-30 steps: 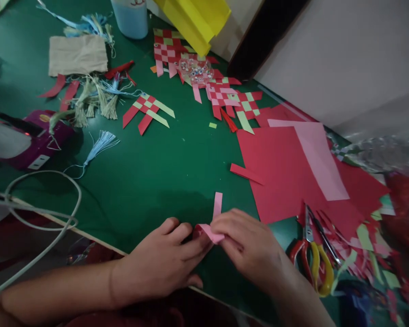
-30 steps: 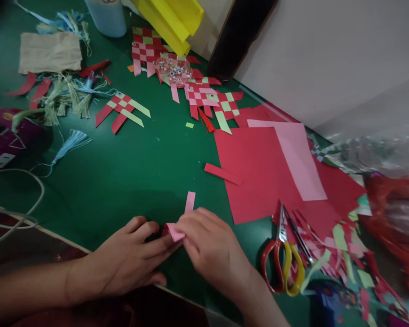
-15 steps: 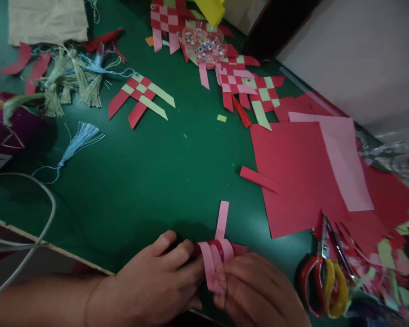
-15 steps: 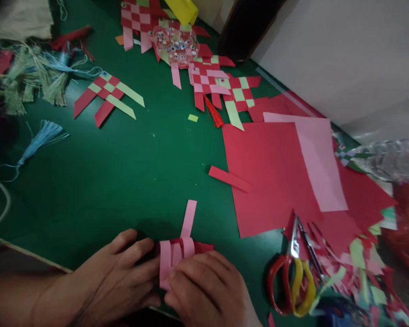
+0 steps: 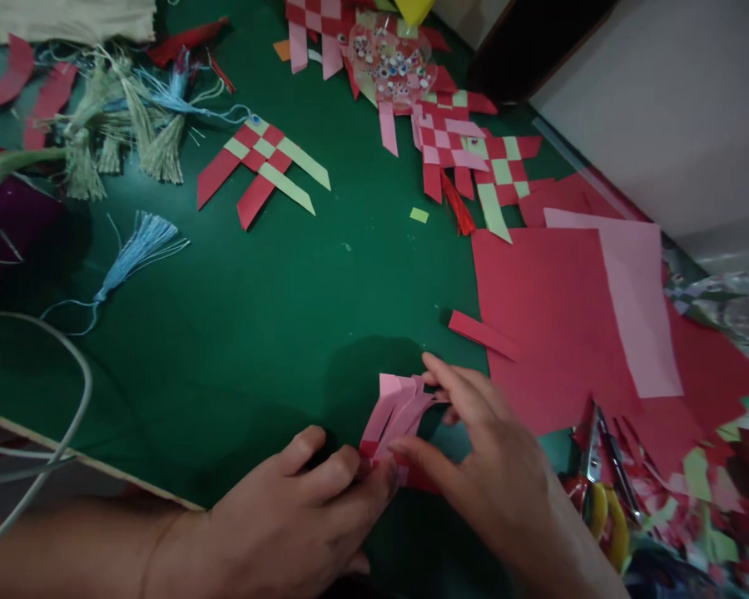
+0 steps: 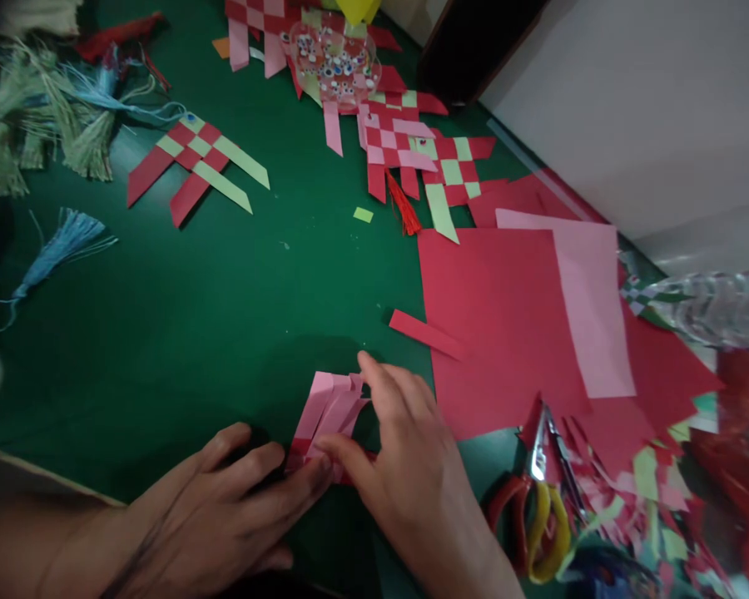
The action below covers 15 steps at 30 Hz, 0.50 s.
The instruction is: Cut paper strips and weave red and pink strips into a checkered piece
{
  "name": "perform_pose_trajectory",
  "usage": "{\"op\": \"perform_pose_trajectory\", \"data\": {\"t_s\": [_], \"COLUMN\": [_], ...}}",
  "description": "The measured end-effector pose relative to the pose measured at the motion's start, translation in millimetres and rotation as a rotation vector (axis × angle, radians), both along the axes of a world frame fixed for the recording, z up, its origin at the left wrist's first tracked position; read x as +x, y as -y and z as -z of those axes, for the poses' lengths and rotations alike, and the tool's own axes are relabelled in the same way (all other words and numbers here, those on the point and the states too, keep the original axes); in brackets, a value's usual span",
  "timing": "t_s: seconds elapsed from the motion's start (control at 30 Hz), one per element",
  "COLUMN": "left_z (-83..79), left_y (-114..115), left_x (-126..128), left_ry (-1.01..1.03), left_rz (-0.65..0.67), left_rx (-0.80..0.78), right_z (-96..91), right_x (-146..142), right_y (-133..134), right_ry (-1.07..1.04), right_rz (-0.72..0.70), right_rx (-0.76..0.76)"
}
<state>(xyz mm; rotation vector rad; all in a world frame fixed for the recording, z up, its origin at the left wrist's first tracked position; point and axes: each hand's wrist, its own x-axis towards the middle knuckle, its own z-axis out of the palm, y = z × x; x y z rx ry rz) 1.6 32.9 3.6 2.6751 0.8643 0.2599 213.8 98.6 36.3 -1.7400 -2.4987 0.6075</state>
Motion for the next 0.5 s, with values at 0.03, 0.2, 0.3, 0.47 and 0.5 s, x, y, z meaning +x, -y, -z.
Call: {"op": "perform_pose_trajectory", "data": {"t_s": [0.03,0.2,0.3,0.47,0.5], "left_z": [0.9,1.7,-0.8,-3.1,-2.9], "left_y": [0.8,2.2,0.3,-0.5,-0.2], "left_x": [0.1,0.3,0.1,1.3,1.5], "left_ry": [-0.003,-0.020,-0.014,0.000,0.007], "left_rz": [-0.003,0.004,0.004,0.000,0.003], "left_rx": [0.002,0.001,-0.005,-0.021,-0.028], "right_z": [0.0,-3.9,-7.4,-13.8,-14.7], "right_x": [-3.7,-14.2,-17.8,-20.2,-19.4], "right_y": [-0.5,-3.4,-5.0,-3.1,-1.4], "right_ry": [-0.014,-0.030,-0.068,-0.235,-0.274], "right_rz": [-0.013,-0.052,-0.094,-0.170,-0.183], "right_rx": [-0.001,-0.046,-0.127,-0.303,-0.311]}}
